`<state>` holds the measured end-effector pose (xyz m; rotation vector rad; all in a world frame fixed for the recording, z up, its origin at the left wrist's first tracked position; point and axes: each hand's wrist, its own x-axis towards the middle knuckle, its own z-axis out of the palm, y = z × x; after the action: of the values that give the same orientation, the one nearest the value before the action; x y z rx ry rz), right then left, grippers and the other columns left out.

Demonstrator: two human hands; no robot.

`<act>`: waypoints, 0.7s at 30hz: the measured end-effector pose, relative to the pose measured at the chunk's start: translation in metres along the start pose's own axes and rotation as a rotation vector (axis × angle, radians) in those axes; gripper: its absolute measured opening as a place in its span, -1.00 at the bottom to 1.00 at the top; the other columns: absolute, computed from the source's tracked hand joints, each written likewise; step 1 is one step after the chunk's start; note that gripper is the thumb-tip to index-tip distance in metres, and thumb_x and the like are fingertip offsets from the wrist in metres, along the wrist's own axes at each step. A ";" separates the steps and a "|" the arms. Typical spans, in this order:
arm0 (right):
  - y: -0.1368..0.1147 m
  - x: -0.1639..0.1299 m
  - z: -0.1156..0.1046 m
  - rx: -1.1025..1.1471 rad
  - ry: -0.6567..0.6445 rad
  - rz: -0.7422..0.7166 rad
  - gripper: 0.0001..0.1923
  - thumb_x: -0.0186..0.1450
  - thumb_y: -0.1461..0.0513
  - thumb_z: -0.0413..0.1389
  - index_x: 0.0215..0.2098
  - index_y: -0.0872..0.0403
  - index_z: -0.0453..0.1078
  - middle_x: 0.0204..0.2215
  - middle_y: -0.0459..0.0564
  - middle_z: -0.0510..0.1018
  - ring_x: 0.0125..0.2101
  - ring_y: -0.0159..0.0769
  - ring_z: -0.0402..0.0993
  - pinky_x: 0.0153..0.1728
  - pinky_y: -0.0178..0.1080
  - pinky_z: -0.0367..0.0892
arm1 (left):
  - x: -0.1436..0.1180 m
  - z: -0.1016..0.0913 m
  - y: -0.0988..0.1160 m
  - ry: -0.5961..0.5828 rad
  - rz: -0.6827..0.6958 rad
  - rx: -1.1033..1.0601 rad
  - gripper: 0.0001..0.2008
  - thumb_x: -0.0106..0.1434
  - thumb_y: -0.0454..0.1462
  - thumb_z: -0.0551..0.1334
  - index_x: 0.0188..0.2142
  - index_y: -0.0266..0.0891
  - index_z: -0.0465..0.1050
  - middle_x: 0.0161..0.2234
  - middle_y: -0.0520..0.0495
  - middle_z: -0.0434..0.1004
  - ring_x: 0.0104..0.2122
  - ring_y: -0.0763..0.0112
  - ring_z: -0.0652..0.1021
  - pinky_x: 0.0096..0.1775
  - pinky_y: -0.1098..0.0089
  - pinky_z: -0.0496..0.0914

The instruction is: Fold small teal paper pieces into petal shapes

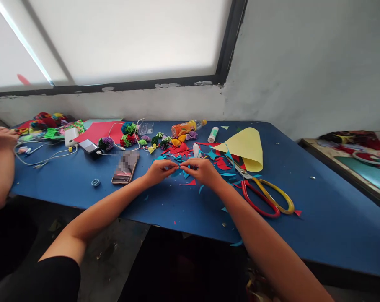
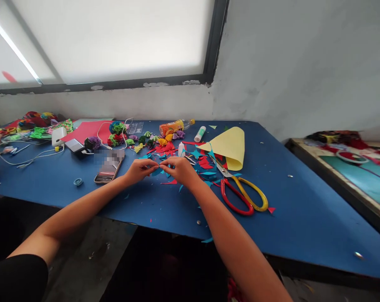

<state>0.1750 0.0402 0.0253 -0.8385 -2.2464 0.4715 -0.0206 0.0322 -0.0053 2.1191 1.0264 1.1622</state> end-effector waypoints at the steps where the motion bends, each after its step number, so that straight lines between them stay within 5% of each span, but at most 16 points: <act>1: -0.001 0.000 -0.001 0.023 0.006 -0.015 -0.87 0.23 0.26 0.11 -0.32 0.11 0.50 -0.44 -0.05 0.56 -0.43 -0.36 0.44 -0.35 -0.33 0.29 | 0.000 -0.001 0.000 0.017 0.076 0.048 -0.61 0.21 -0.03 0.13 -0.38 -0.34 0.49 -0.52 -0.05 0.47 -0.63 0.61 0.37 -0.57 0.58 0.31; 7: -0.001 -0.002 -0.002 0.008 -0.021 -0.089 -0.88 0.23 0.29 0.10 -0.33 0.14 0.49 -0.45 -0.04 0.55 -0.43 -0.35 0.44 -0.36 -0.34 0.29 | -0.002 -0.001 -0.002 0.096 0.328 0.244 -0.66 0.27 -0.10 0.10 -0.39 -0.32 0.51 -0.51 -0.09 0.51 -0.58 0.58 0.41 -0.50 0.56 0.33; 21: 0.003 -0.001 0.003 -0.082 -0.009 -0.268 -0.83 0.29 0.27 0.00 -0.37 0.16 0.42 -0.45 0.02 0.48 -0.41 -0.31 0.38 -0.35 -0.30 0.27 | -0.001 -0.003 0.001 0.131 0.523 0.289 -0.75 0.27 -0.23 0.12 -0.40 -0.33 0.49 -0.52 -0.08 0.50 -0.56 0.59 0.43 -0.49 0.60 0.33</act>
<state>0.1747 0.0418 0.0207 -0.5629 -2.3553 0.2594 -0.0230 0.0307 -0.0036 2.6746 0.7459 1.4793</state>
